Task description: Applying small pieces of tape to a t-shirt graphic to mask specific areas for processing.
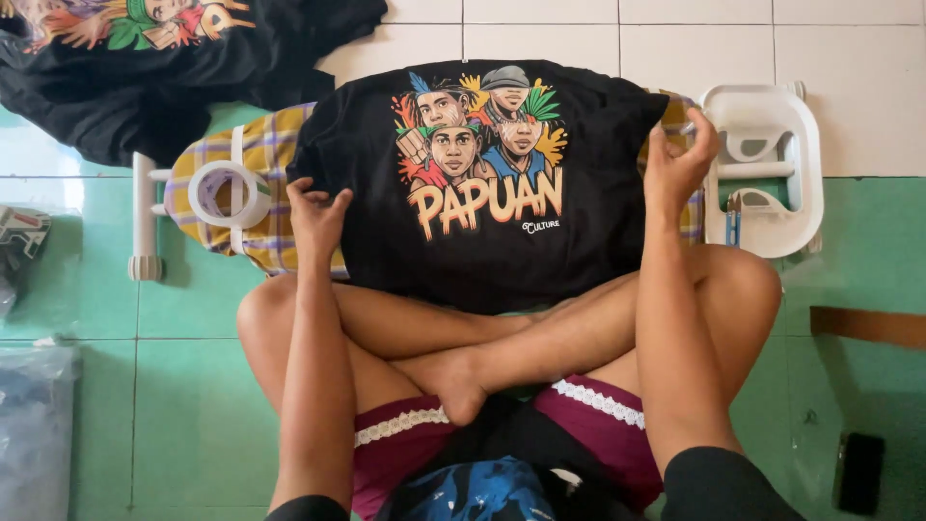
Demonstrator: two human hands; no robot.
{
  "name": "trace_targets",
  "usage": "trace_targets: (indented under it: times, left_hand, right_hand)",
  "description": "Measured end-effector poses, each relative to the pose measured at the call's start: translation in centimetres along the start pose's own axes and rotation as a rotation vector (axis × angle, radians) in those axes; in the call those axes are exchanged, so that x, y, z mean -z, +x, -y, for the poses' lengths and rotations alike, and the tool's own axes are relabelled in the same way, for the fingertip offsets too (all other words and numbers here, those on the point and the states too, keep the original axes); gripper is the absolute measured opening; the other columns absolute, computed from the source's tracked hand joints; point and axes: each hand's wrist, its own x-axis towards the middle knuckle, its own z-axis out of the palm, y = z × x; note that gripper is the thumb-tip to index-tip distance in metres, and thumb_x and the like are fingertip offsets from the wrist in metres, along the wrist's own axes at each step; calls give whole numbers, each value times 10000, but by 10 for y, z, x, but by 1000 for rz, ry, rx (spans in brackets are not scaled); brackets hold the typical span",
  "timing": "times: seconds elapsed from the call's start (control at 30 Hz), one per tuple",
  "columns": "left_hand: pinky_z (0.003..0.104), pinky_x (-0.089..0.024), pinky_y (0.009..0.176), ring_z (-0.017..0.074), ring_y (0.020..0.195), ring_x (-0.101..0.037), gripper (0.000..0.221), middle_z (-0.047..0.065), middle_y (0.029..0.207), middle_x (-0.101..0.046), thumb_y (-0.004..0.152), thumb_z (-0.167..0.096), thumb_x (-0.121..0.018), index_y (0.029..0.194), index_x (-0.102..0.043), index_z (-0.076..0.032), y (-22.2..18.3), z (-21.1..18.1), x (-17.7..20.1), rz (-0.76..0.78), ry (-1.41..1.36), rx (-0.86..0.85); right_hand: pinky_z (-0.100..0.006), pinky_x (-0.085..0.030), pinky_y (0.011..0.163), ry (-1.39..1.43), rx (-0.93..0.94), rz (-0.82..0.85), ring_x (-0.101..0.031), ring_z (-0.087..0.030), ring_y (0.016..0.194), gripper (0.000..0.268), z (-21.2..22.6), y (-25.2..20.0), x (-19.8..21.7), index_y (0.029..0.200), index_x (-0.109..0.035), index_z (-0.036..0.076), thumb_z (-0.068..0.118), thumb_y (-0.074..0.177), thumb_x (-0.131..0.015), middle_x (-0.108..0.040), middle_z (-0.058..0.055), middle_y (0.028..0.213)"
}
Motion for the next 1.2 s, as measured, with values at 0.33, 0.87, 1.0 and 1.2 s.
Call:
trace_targets:
  times: [0.33,0.87,1.0,1.2]
  left_hand:
    - [553,-547,894,474,1030,-687,555,232,1056,-719,862,-26,-738,1379,-571,-139,-24,-46,20,89,133,-163]
    - [560,-127,1263,289,1586,-174,891,56,1723,-203,919,-658,-559,1656,-231,-279,-104,-106,-80,588,670,-849]
    - [543,-89,1280,280,1592,-154,887,44,1723,-211,934,-743,-454,1654,-237,-274,-107,-102,-77,582,734,-840]
    - [552,-118,1279,292,1580,-178,857,51,1718,-205,944,-749,-442,1630,-291,-256,-107,-95,-70,610,729,-827]
  right_hand:
    - [-310,-540,630,-31,32,-72,-682,-198,688,397,24,-15,3,1174,-787,210,123,792,-850,-803,-40,868]
    - [-275,-628,704,233,-438,822,-737,-144,779,422,38,-67,-18,1181,-753,126,52,766,-772,-749,-105,964]
    - [-222,-625,673,49,-455,874,-742,-110,697,472,16,-63,-26,1165,-761,187,63,710,-769,-772,-56,898]
    - [-216,-631,670,43,-476,886,-744,-124,719,346,29,-60,-11,1133,-759,122,92,791,-714,-772,-80,902]
